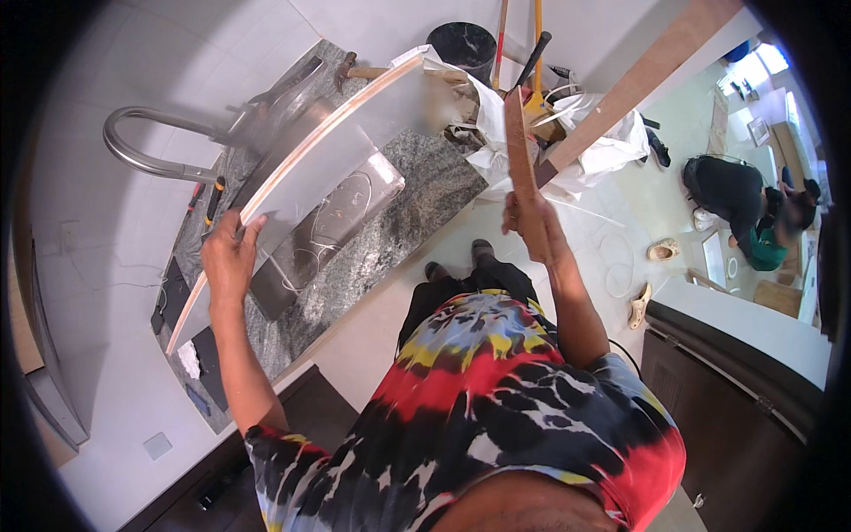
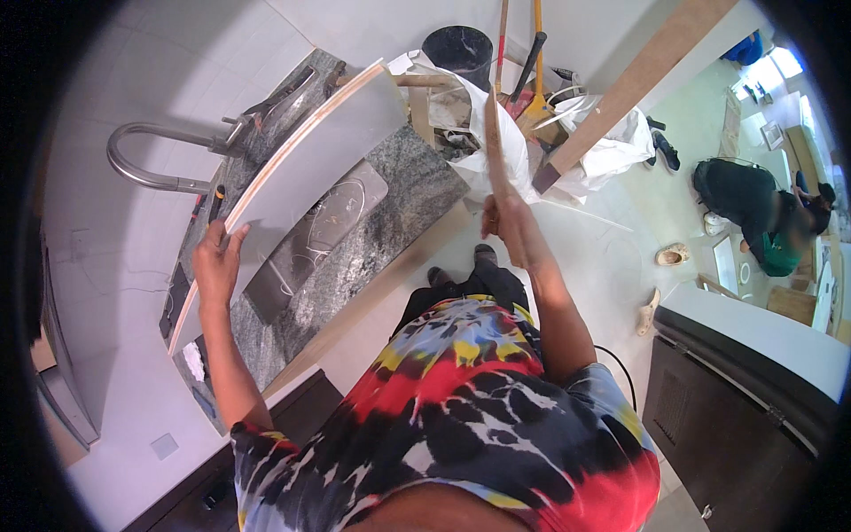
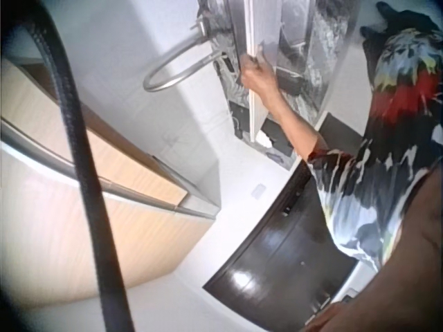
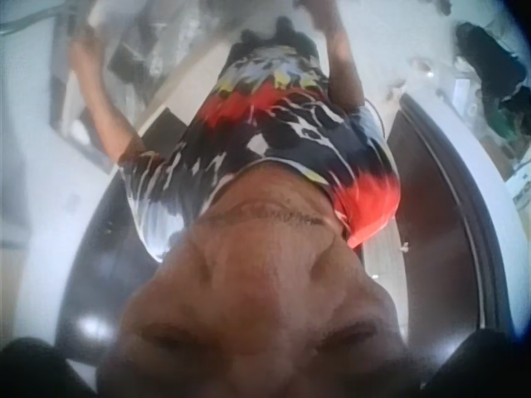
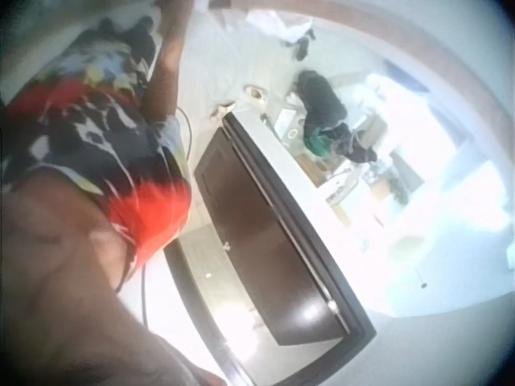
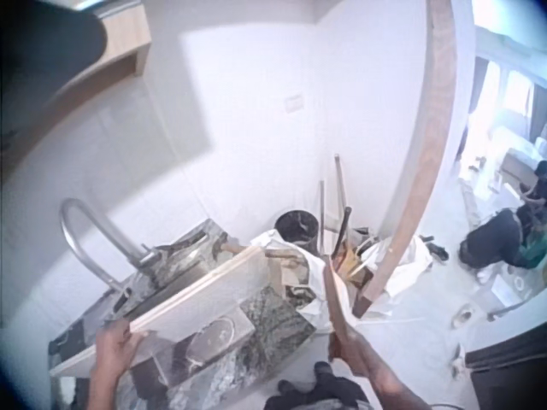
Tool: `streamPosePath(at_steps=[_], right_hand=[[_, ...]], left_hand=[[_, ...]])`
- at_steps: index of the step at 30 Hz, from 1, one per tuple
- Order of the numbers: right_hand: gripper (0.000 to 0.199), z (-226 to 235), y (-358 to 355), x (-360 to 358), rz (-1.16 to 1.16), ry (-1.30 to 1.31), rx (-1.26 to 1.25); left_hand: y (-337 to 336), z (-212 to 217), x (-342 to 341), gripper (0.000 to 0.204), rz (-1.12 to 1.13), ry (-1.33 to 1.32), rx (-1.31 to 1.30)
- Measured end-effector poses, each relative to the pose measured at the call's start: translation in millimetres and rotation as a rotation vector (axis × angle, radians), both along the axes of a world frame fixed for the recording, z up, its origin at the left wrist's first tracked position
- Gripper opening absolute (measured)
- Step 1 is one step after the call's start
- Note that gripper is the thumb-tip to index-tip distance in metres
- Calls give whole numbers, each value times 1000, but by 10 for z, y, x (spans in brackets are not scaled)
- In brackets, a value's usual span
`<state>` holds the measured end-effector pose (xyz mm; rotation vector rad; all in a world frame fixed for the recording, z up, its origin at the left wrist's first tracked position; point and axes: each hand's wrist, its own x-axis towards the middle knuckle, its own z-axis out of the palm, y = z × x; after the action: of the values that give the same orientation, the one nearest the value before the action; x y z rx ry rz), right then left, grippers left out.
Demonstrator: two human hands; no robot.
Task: The person assembles furniture by handling wooden panels and frames, positioning them on a countertop, and using a utility knife to trim edges. Other people are present and also handling materials in the same room.
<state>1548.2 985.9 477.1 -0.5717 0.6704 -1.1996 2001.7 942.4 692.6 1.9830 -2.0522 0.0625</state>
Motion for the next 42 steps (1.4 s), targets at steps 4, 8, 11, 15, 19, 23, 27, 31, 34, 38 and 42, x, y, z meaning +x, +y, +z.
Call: streamPosePath(at_steps=[4, 8, 11, 15, 19, 23, 27, 31, 34, 38, 42], right_hand=[[66, 124, -5, 86, 41, 73, 5], [61, 141, -9, 48, 219, -58, 70], [54, 107, -81, 139, 111, 66, 55], [51, -159, -283, 274, 7, 342, -38], [48, -148, -510, 342, -1, 766, -77], [46, -130, -841, 556, -59, 987, -266], [44, 219, -1193, 899, -15, 1213, -419], [43, 44, -1341, 1163, -157, 1437, -434], [42, -7, -1102, 1085, -430, 1426, -480], [41, 134, -676, 788, -339, 1187, -318], [41, 112, -593, 958, -338, 1288, -564]], left_hand=[[-63, -215, 59, 47, -27, -149, -212], [-219, -336, 191, 54, -80, -287, -375], [-286, -223, 319, 56, -137, -270, -469], [-174, 22, 565, 52, -77, -218, -503], [-30, 504, 805, 36, 43, -104, -437], [50, 734, 873, 40, 103, 77, -369], [2, 596, 909, 45, 107, 217, -222], [-173, 219, 1003, 53, 115, 237, -19], [-129, -125, 1213, 59, 153, 212, 117], [-196, -611, 1293, 61, 134, 226, 266], [-459, -870, 1228, 62, 105, 264, 384]])
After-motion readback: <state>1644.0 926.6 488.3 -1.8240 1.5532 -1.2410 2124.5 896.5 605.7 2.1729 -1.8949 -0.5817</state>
